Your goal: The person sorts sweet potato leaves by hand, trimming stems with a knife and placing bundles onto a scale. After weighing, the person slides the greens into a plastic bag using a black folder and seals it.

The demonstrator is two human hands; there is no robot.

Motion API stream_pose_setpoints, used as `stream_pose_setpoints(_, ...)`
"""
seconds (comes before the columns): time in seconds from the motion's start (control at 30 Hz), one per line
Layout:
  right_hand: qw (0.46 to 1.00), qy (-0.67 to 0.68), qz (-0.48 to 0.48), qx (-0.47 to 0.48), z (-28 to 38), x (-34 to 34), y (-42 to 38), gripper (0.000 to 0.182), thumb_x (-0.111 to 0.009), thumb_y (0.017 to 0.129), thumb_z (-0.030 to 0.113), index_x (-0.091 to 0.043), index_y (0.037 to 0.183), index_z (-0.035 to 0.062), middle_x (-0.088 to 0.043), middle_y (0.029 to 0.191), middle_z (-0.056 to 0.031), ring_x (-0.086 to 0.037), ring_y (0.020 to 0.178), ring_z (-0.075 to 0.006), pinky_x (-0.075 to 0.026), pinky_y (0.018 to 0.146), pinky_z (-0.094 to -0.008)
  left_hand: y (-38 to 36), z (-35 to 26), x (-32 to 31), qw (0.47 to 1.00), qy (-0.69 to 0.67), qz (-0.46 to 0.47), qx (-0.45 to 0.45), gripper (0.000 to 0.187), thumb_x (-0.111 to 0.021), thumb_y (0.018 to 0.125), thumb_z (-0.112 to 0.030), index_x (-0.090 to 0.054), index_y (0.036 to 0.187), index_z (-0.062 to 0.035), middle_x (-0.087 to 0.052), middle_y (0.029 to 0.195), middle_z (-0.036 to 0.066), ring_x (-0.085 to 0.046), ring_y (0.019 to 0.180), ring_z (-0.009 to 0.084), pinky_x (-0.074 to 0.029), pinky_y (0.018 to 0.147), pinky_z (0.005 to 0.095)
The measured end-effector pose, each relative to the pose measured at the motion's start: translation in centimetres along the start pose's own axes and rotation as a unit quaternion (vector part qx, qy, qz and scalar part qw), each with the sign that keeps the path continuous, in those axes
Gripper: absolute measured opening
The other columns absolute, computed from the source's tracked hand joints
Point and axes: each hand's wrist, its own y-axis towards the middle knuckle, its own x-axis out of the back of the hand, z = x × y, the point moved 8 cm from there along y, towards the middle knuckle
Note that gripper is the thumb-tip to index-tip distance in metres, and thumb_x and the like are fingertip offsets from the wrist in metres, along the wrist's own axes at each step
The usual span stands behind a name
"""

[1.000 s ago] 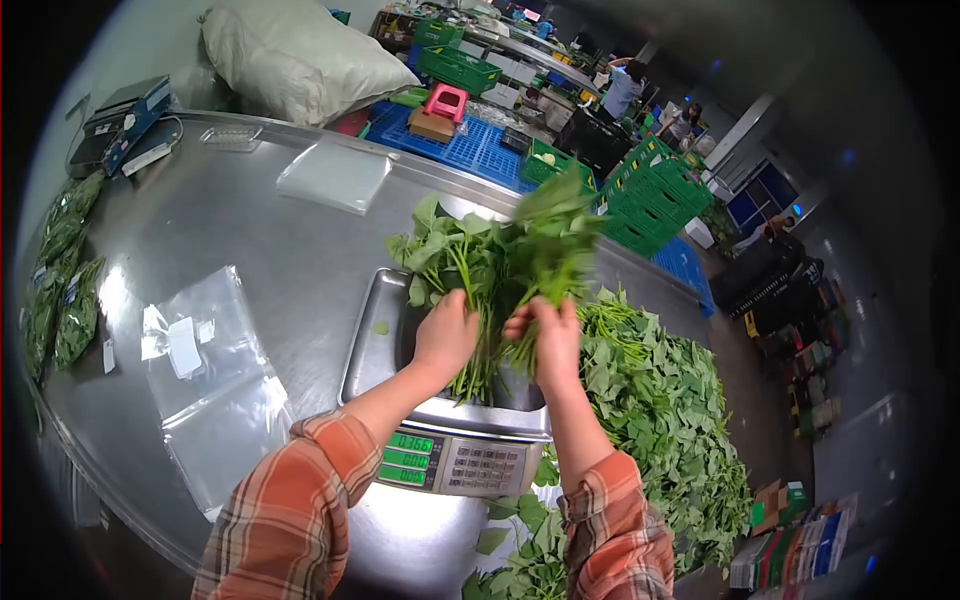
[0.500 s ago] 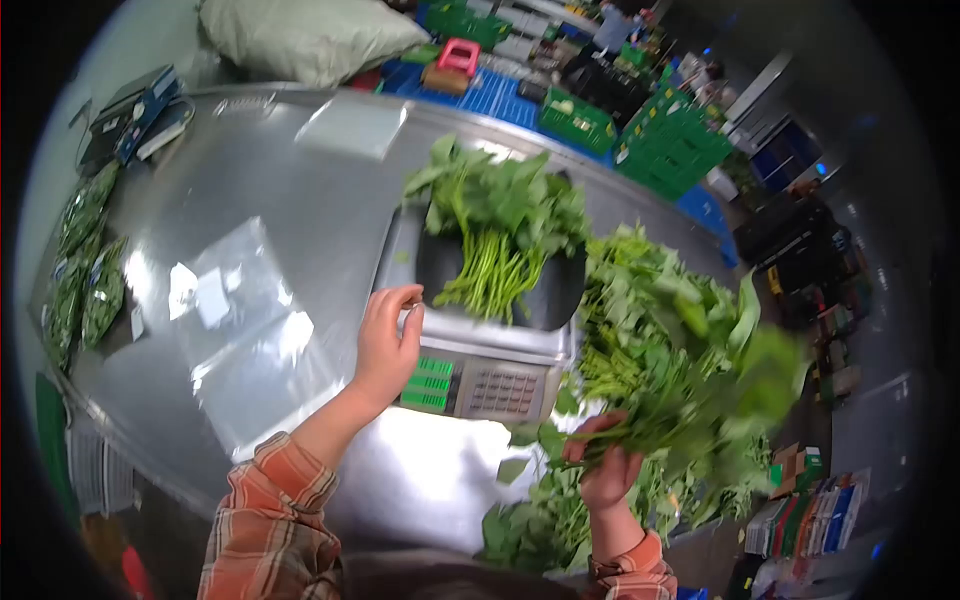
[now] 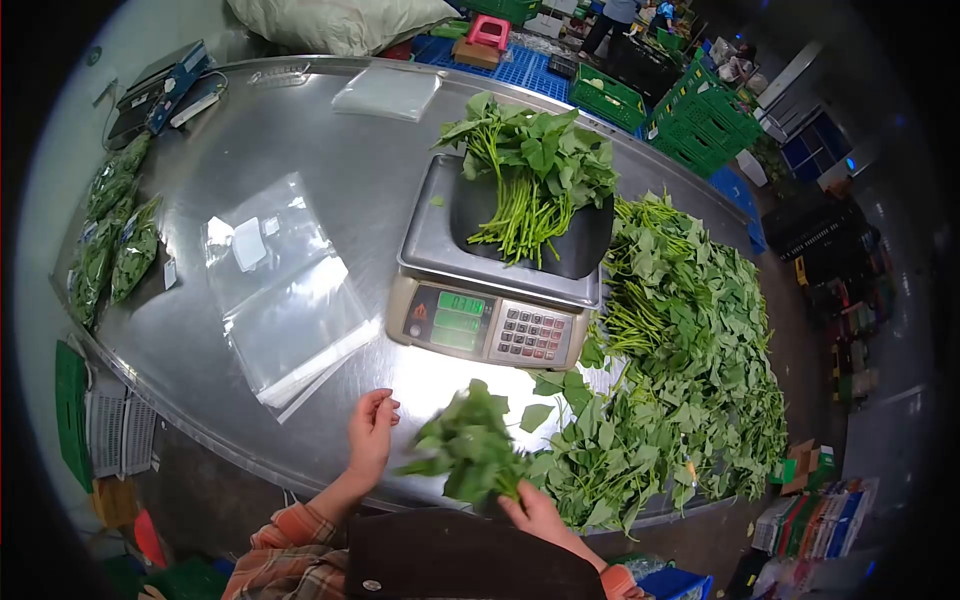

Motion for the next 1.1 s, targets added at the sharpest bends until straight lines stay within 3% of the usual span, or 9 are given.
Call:
stream_pose_setpoints(0.03,0.999,-0.006,-0.02,-0.029,-0.3,0.8,0.0,0.026,-0.058,0.086,0.023,-0.047,0.086,0.0003,-0.054,0.075,-0.0227,-0.056,0.069,-0.0415,-0.045,0.059,-0.0431,0.0,-0.5,-0.5,1.0,0.002,0.002,-0.007,0.023,-0.047,0.094,-0.015,-0.05,0.111,0.0003,-0.058,0.092,0.007,-0.053,0.078,0.0094,-0.046,0.073,0.0231)
stream_pose_setpoints(0.13,0.996,-0.042,-0.071,-0.019,-1.7,1.3,0.8,0.032,-0.059,0.085,0.032,-0.052,0.089,0.0012,-0.056,0.073,-0.0215,-0.057,0.07,-0.0393,-0.046,0.062,-0.0436,0.7,-0.7,-1.3,1.0,0.003,0.01,-0.021,0.023,-0.047,0.094,-0.016,-0.05,0.111,-0.0003,-0.058,0.092,0.006,-0.052,0.077,0.0089,-0.045,0.073,0.0228)
stream_pose_setpoints(0.23,0.965,-0.241,0.02,0.099,-1.6,0.0,1.5,0.039,-0.058,0.083,0.042,-0.059,0.086,0.0023,-0.058,0.071,-0.0181,-0.058,0.071,-0.0361,-0.046,0.064,-0.0432,1.8,-0.8,-1.5,1.0,0.005,0.004,-0.029,0.023,-0.047,0.095,-0.017,-0.05,0.111,-0.0005,-0.057,0.091,0.006,-0.052,0.077,0.0085,-0.045,0.073,0.0231)
stream_pose_setpoints(0.47,0.961,-0.232,0.137,-0.053,-1.4,3.1,4.7,0.045,-0.058,0.08,0.048,-0.058,0.073,0.0037,-0.061,0.071,-0.0142,-0.06,0.071,-0.0314,-0.047,0.063,-0.042,4.5,-2.3,-1.1,0.999,-0.008,-0.035,-0.036,0.022,-0.046,0.095,-0.017,-0.052,0.108,-0.0007,-0.058,0.088,0.005,-0.052,0.074,0.008,-0.045,0.071,0.0223)
stream_pose_setpoints(0.53,0.946,-0.297,0.125,0.034,-3.6,-1.0,3.5,0.043,-0.058,0.082,0.046,-0.057,0.075,0.0034,-0.06,0.071,-0.0147,-0.061,0.071,-0.032,-0.048,0.063,-0.0428,5.2,-1.8,-1.4,0.999,-0.01,-0.033,-0.033,0.021,-0.046,0.095,-0.017,-0.054,0.106,-0.0009,-0.058,0.086,0.004,-0.052,0.073,0.0078,-0.045,0.07,0.0219)
stream_pose_setpoints(0.73,0.998,-0.043,-0.04,0.007,-3.3,3.2,2.7,0.014,-0.058,0.082,0.019,-0.06,0.084,0.0056,-0.061,0.07,-0.0161,-0.061,0.064,-0.0321,-0.049,0.058,-0.0382,6.0,-1.8,-2.9,1.0,0.001,-0.017,0.001,0.02,-0.046,0.095,-0.016,-0.055,0.103,-0.0003,-0.059,0.083,0.004,-0.052,0.07,0.0073,-0.045,0.067,0.0214)
stream_pose_setpoints(0.87,0.983,0.168,-0.061,-0.048,-3.1,5.4,1.8,0.013,-0.052,0.09,0.012,-0.053,0.097,0.0004,-0.059,0.066,-0.0062,-0.058,0.06,-0.0126,-0.047,0.056,-0.0271,5.5,-1.6,-3.7,1.0,-0.028,0.003,-0.011,0.02,-0.047,0.094,-0.017,-0.056,0.101,0.0,-0.059,0.083,0.004,-0.052,0.07,0.0071,-0.045,0.066,0.0213)
stream_pose_setpoints(0.97,0.973,0.208,-0.096,0.039,-0.9,6.6,1.8,0.014,-0.051,0.092,0.013,-0.052,0.098,0.0012,-0.057,0.072,-0.0037,-0.051,0.059,-0.0082,-0.043,0.055,-0.0226,5.0,-1.5,-3.5,1.0,-0.03,0.0,0.005,0.02,-0.048,0.094,-0.017,-0.056,0.1,0.0002,-0.059,0.082,0.004,-0.052,0.069,0.0072,-0.046,0.065,0.0216)
stream_pose_setpoints(1.1,0.902,0.283,-0.308,0.111,3.6,14.2,4.2,0.011,-0.043,0.094,0.016,-0.044,0.1,0.0066,-0.051,0.076,-0.0036,-0.045,0.059,-0.0066,-0.036,0.044,-0.0186,4.5,-0.1,-2.2,0.999,-0.008,-0.03,0.036,0.019,-0.047,0.094,-0.016,-0.056,0.099,0.001,-0.059,0.082,0.005,-0.052,0.067,0.0076,-0.046,0.064,0.0219)
